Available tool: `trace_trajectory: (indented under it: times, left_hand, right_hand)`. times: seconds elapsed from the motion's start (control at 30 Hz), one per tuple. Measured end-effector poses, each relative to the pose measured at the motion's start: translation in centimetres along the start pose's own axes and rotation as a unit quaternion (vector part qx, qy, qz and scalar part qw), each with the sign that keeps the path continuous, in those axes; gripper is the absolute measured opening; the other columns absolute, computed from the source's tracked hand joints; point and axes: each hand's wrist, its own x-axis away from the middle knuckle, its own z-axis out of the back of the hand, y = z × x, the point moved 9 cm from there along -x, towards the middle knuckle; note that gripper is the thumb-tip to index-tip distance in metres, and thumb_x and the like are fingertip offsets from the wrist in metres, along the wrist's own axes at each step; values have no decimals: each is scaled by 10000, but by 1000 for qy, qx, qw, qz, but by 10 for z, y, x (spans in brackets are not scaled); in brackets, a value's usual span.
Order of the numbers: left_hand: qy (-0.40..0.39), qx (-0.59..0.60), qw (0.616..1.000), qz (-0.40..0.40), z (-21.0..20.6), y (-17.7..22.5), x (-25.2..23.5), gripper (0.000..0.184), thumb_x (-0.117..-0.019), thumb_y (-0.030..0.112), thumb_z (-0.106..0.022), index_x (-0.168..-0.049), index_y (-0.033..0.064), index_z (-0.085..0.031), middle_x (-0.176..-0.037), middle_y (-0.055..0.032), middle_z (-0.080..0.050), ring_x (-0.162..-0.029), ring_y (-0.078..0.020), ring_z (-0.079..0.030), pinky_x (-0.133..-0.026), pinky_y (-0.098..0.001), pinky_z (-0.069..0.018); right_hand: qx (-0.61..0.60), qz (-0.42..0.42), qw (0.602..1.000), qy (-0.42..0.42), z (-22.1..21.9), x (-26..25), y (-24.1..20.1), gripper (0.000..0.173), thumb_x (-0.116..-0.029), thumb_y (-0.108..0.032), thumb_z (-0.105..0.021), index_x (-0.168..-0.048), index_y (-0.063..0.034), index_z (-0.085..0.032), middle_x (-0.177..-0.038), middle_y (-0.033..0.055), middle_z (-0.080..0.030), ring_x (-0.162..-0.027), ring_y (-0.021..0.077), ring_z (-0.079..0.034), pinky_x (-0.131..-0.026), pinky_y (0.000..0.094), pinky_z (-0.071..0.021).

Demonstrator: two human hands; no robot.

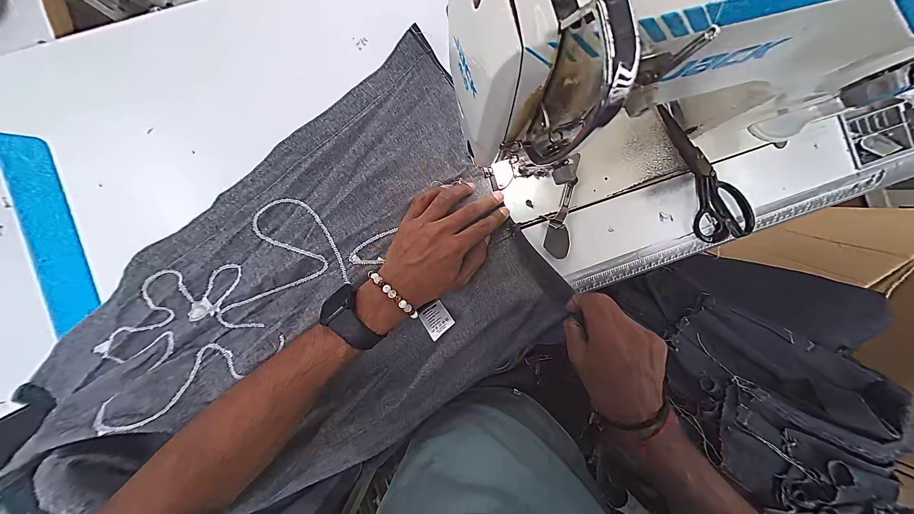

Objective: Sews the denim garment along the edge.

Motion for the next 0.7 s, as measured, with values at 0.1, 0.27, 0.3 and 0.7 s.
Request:
trace_trajectory:
  times: [0.1,0.27,0.3,0.7]
  left_hand:
    - [-2,7,1000,0,1,1,-1,419,-1035,271,-460,-1409,265,-649,-1514,37,-564,-1446,-267,-445,-1182,-483,-325]
    - [3,13,1000,-12,2,1,1,415,-1032,277,-469,-1404,287,-655,-1512,36,-565,-1435,-282,-448,-1166,-500,-334]
    - [5,10,1000,-12,2,2,2,414,-1031,276,-470,-1400,290,-657,-1507,40,-570,-1430,-281,-453,-1162,-499,-335]
    - [6,-1,1000,-27,2,2,2,383,-1023,314,-479,-1342,311,-690,-1489,13,-580,-1392,-284,-475,-1131,-504,-332]
  right_hand:
    - [-10,-2,991,-130,0,-22,-11,180,-909,-262,-617,-898,-141,-751,-759,69,-675,-612,280,-670,-462,481,-494]
    - [-141,-42,987,68,2,-83,-26,273,-1008,-360,-625,-1094,-144,-768,-936,35,-722,-862,217,-678,-719,419,-548]
    - [-146,-50,986,68,-9,-91,-27,260,-998,-368,-639,-1069,-153,-768,-928,26,-721,-878,219,-670,-737,422,-538]
    - [-12,53,994,95,-20,-69,-45,316,-1010,-224,-549,-1221,-116,-758,-563,23,-569,-441,208,-535,-393,359,-368]
